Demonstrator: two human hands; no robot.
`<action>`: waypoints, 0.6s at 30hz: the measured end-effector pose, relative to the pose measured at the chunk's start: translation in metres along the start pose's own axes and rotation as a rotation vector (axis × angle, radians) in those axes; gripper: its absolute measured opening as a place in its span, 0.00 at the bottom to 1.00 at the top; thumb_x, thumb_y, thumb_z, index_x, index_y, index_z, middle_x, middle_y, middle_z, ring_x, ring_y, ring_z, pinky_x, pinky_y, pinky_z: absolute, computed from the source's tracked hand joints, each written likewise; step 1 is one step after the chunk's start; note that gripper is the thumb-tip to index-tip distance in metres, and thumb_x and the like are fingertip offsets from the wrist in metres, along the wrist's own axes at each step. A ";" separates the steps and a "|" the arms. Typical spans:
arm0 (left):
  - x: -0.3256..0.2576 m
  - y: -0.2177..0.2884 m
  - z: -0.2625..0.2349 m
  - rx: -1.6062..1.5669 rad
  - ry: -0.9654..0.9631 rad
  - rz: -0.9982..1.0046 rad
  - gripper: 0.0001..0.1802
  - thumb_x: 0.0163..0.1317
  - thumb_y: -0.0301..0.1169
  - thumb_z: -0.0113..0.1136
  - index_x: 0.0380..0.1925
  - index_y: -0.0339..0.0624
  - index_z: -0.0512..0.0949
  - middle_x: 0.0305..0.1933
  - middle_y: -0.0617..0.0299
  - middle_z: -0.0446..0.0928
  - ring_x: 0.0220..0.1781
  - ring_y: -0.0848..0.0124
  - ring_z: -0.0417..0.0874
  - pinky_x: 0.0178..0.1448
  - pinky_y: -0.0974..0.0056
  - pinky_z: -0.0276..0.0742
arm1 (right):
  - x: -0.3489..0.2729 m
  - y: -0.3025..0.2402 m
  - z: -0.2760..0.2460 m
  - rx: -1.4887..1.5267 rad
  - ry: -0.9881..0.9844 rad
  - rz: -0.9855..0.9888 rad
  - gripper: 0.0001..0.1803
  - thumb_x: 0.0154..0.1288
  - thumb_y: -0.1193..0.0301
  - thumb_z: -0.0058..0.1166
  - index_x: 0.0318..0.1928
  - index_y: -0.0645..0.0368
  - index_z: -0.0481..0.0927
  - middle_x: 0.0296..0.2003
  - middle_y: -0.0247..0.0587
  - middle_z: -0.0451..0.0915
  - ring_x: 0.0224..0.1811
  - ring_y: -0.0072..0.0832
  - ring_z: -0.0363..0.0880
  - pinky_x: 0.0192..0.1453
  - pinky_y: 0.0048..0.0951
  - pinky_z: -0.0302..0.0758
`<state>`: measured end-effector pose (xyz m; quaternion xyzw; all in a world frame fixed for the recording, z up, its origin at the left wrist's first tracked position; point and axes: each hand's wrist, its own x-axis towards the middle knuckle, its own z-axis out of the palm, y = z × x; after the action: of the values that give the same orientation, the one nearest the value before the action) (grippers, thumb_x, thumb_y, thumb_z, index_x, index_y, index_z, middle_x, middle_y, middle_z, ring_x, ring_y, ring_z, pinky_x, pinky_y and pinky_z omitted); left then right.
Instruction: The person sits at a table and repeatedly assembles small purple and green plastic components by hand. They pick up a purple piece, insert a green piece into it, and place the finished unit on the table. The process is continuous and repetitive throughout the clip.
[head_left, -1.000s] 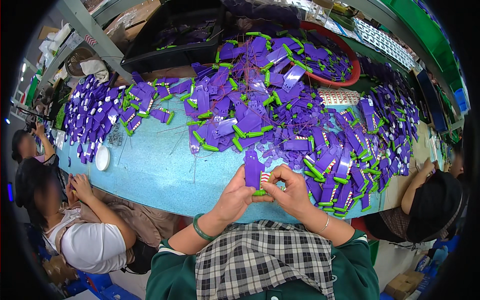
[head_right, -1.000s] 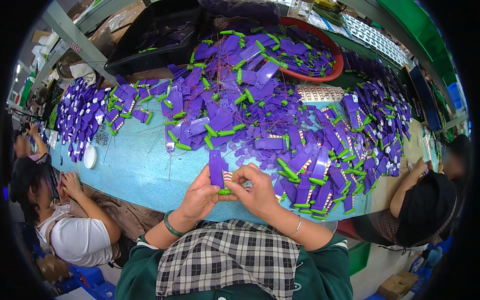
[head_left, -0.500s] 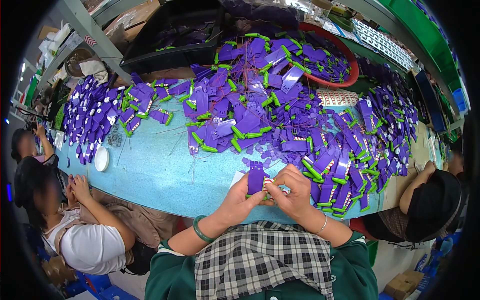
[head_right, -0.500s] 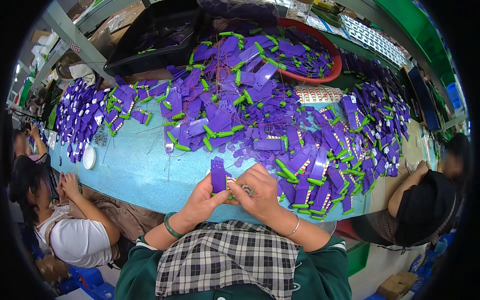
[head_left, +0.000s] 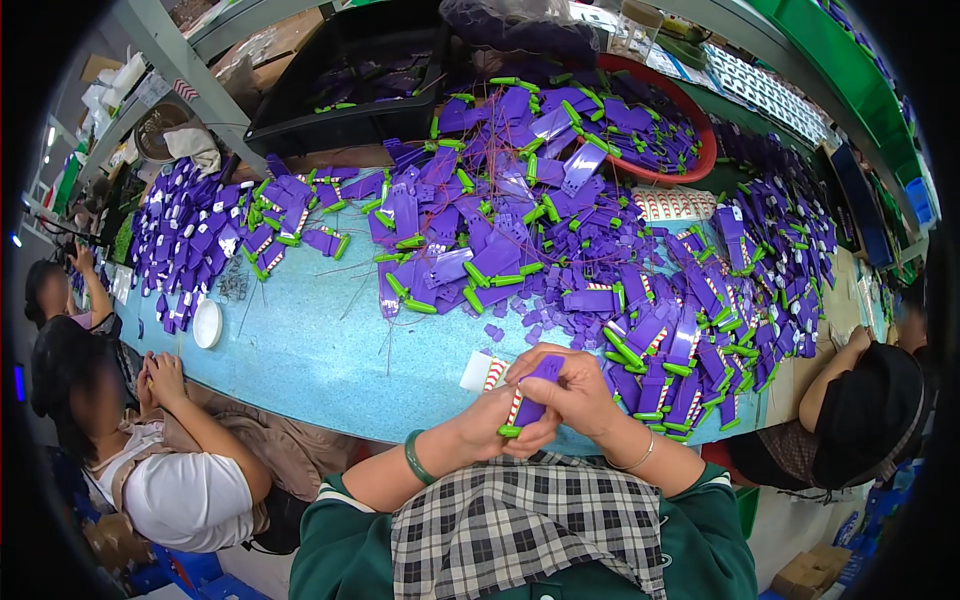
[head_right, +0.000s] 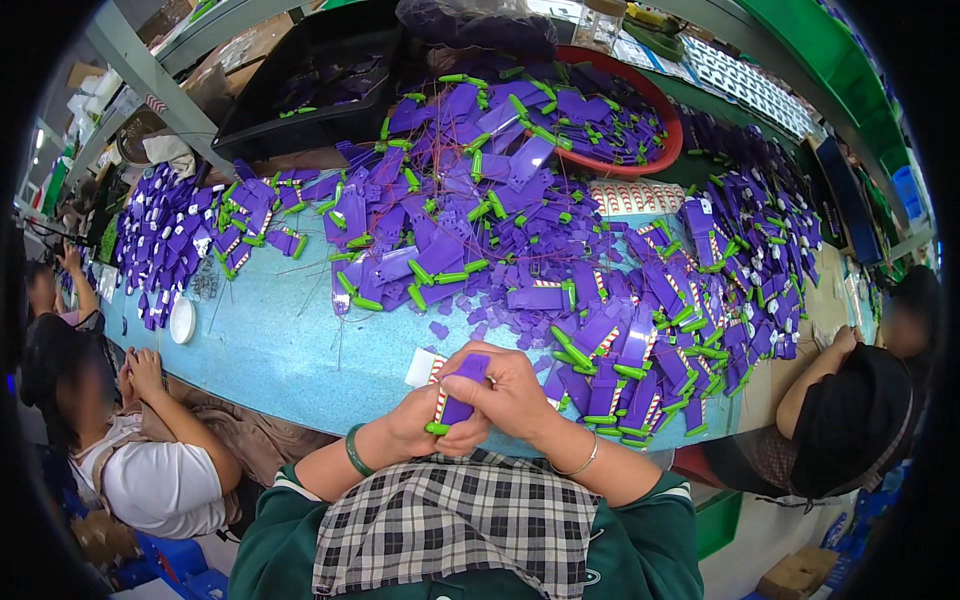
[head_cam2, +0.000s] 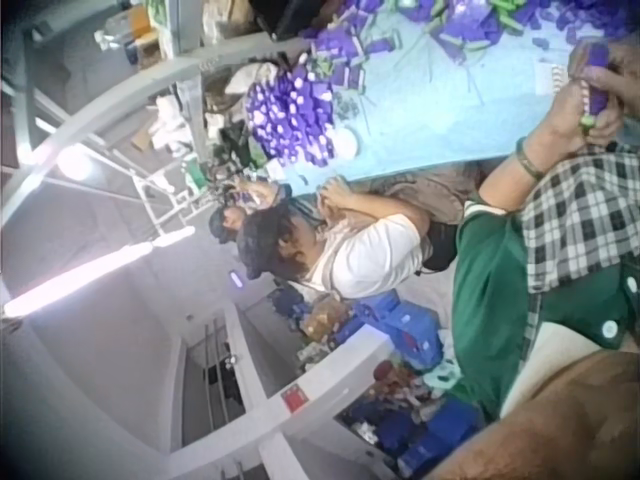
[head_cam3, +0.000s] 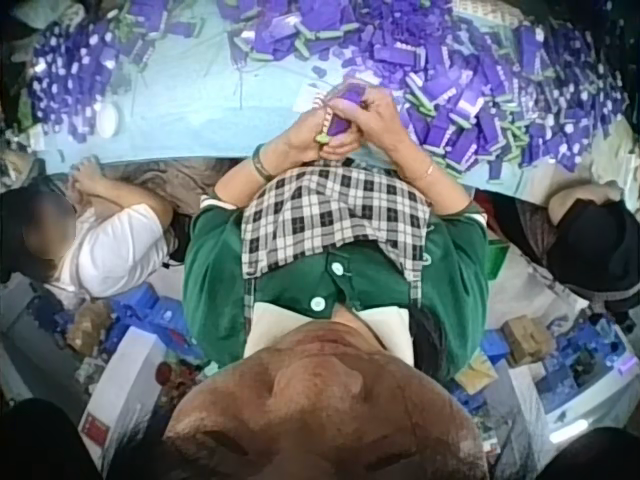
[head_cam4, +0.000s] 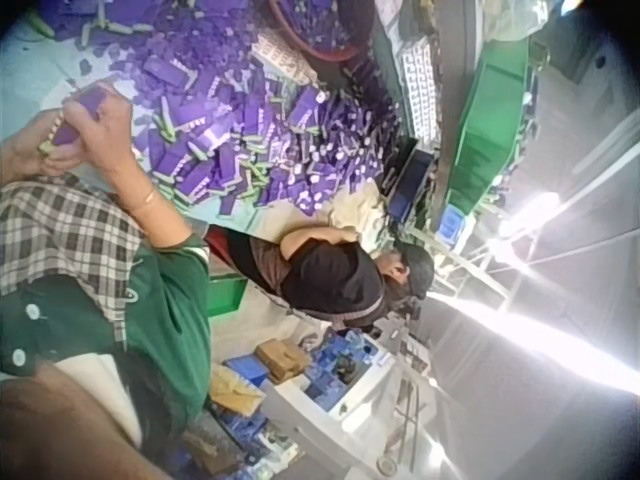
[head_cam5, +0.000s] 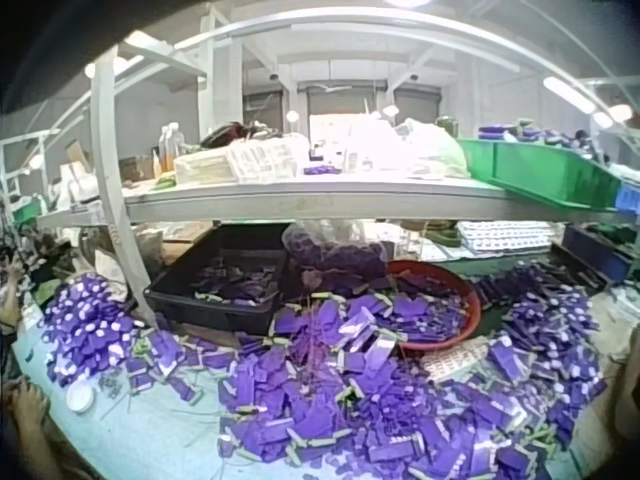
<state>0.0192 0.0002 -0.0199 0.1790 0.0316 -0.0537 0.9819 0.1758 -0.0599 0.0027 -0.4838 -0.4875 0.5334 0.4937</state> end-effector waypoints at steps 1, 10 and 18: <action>0.000 0.000 0.008 0.002 0.052 0.046 0.23 0.71 0.49 0.39 0.32 0.42 0.72 0.12 0.66 0.61 0.11 0.77 0.60 0.15 0.72 0.50 | 0.000 -0.005 -0.002 0.009 -0.026 0.048 0.14 0.65 0.66 0.54 0.39 0.67 0.81 0.45 0.47 0.80 0.47 0.31 0.78 0.52 0.32 0.74; -0.019 0.041 0.024 1.962 0.517 1.203 0.13 0.50 0.26 0.66 0.33 0.39 0.73 0.42 0.53 0.77 0.44 0.57 0.81 0.41 0.59 0.81 | 0.002 -0.020 -0.005 0.395 0.162 0.090 0.13 0.66 0.68 0.53 0.46 0.65 0.78 0.41 0.37 0.78 0.45 0.21 0.75 0.53 0.26 0.71; -0.022 0.041 0.024 2.378 0.228 1.353 0.09 0.43 0.22 0.63 0.25 0.42 0.74 0.39 0.57 0.76 0.45 0.60 0.82 0.42 0.65 0.84 | 0.004 -0.023 -0.005 0.433 0.057 0.240 0.10 0.65 0.71 0.57 0.26 0.58 0.76 0.23 0.26 0.76 0.24 0.10 0.69 0.27 0.17 0.64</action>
<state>0.0035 0.0315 0.0180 0.8886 -0.0461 0.4517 0.0647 0.1816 -0.0551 0.0257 -0.4359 -0.2869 0.6666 0.5324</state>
